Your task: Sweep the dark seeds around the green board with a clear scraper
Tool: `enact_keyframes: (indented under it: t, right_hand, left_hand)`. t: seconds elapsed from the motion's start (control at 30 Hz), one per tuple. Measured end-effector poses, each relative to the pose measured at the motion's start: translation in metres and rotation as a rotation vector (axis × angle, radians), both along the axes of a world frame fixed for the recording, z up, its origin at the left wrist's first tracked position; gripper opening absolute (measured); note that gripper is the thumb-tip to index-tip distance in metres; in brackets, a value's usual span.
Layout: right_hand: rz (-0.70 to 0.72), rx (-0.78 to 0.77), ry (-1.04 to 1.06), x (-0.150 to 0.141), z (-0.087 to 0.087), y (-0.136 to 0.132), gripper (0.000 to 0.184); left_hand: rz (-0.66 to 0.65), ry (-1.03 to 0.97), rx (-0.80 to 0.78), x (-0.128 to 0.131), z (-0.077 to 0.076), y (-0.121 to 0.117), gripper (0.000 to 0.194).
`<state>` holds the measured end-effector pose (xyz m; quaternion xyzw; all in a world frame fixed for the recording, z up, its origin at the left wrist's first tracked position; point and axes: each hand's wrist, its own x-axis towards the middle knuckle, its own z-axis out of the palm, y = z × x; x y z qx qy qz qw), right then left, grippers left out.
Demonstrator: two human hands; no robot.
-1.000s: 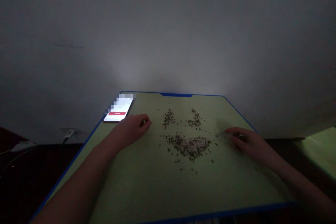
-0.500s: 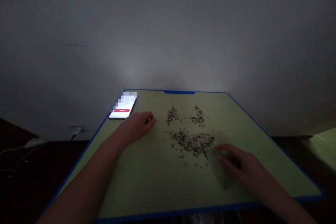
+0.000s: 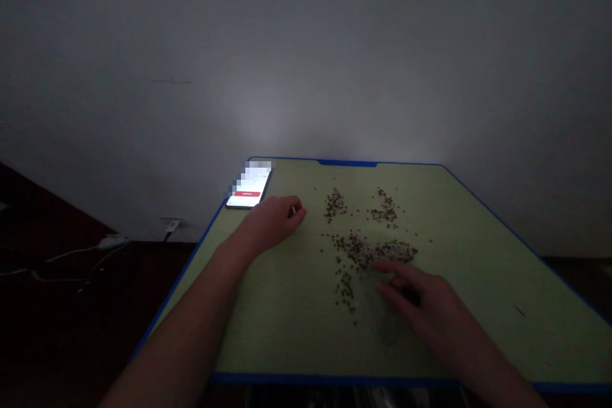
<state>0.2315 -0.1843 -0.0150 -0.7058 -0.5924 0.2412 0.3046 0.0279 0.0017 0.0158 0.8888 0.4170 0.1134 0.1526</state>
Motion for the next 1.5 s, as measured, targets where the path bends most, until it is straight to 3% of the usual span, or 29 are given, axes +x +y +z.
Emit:
enact_keyframes:
  t: [0.2,0.4,0.87,1.2,1.5]
  right_hand:
    - [-0.005,0.030,-0.051,0.013,0.000,-0.005,0.032]
    - [0.019,-0.018,-0.055,0.005,-0.008,-0.003,0.030]
    - [0.125,0.081,-0.154,-0.006,-0.015,-0.006,0.030]
    - [0.028,0.102,-0.280,0.002,-0.014,0.002,0.033]
    - [0.126,0.131,-0.283,-0.007,-0.012,0.005,0.032]
  left_hand:
    - [0.001,0.000,0.023,-0.002,-0.001,0.001,0.030]
    - [0.029,0.005,0.016,-0.004,0.000,0.001,0.031]
    - [0.030,0.022,0.041,-0.006,0.000,0.002,0.032]
    - [0.042,0.033,0.048,-0.008,0.000,0.001,0.032]
    - [0.032,0.042,0.072,-0.007,-0.001,0.001,0.032]
